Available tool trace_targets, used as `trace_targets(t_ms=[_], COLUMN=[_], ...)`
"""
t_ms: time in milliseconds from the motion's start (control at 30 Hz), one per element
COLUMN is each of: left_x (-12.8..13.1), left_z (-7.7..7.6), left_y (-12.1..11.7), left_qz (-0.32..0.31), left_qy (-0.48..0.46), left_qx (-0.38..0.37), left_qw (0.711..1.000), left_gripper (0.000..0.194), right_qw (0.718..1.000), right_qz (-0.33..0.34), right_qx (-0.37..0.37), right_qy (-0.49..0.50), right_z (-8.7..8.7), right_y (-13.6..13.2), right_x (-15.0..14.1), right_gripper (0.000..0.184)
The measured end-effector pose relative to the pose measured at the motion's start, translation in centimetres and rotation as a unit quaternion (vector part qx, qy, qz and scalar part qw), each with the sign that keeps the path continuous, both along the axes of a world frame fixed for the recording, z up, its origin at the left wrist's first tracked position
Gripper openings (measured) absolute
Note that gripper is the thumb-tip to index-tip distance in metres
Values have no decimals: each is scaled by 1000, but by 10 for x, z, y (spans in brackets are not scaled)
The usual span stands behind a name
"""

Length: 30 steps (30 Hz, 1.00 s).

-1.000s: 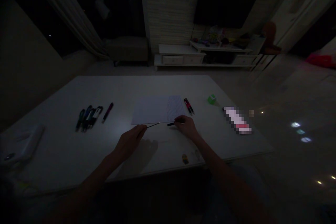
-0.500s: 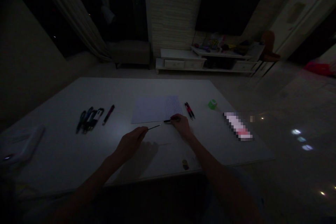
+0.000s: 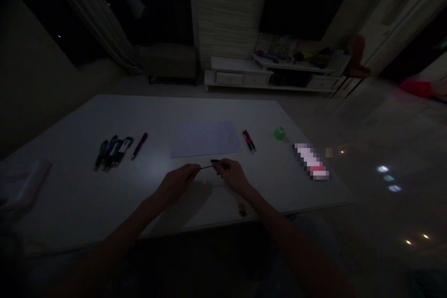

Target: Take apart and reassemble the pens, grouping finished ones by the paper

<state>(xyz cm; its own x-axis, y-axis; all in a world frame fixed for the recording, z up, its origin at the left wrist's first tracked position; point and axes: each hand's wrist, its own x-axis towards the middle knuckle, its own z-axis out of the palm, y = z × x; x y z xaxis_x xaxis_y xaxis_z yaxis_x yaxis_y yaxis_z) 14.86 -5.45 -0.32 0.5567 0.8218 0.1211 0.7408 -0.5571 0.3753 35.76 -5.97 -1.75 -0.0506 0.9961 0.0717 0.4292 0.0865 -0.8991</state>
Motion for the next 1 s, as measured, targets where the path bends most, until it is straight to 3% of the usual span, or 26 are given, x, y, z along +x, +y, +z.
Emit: trace_targets(t_ms=[133,233,433,567,700,800,1000], left_x=[0,-5,-14,-14,-12,-7,1], left_z=[-1,-1,-3,-5,-6,-7,-6], left_y=[-1,1,4,3,2,1,-2], left_qz=[-17,-5,20,10,3,-7,-24], left_qy=[18,11,8,29,41,43,51], left_qx=[-3,-1,5,-10,-12,-16,-36], left_qw=[1000,1000,1000,999,999,999,998], left_gripper=[26,28,29,28,27,27,27], right_qw=[999,1000,979,970,981,994,991], right_qz=[25,7,-81,-88,-82,-22,47], right_qx=[2,8,102,125,116,75,61], right_qy=[30,27,-158,-190,-132,-76,-105], right_z=[4,3,-24,-37,-30,-19,-5], right_y=[-1,6,16,23,24,12,-4], right_x=[3,16,16,9,13,12,12], right_gripper=[26,23,14,14,18,26,18])
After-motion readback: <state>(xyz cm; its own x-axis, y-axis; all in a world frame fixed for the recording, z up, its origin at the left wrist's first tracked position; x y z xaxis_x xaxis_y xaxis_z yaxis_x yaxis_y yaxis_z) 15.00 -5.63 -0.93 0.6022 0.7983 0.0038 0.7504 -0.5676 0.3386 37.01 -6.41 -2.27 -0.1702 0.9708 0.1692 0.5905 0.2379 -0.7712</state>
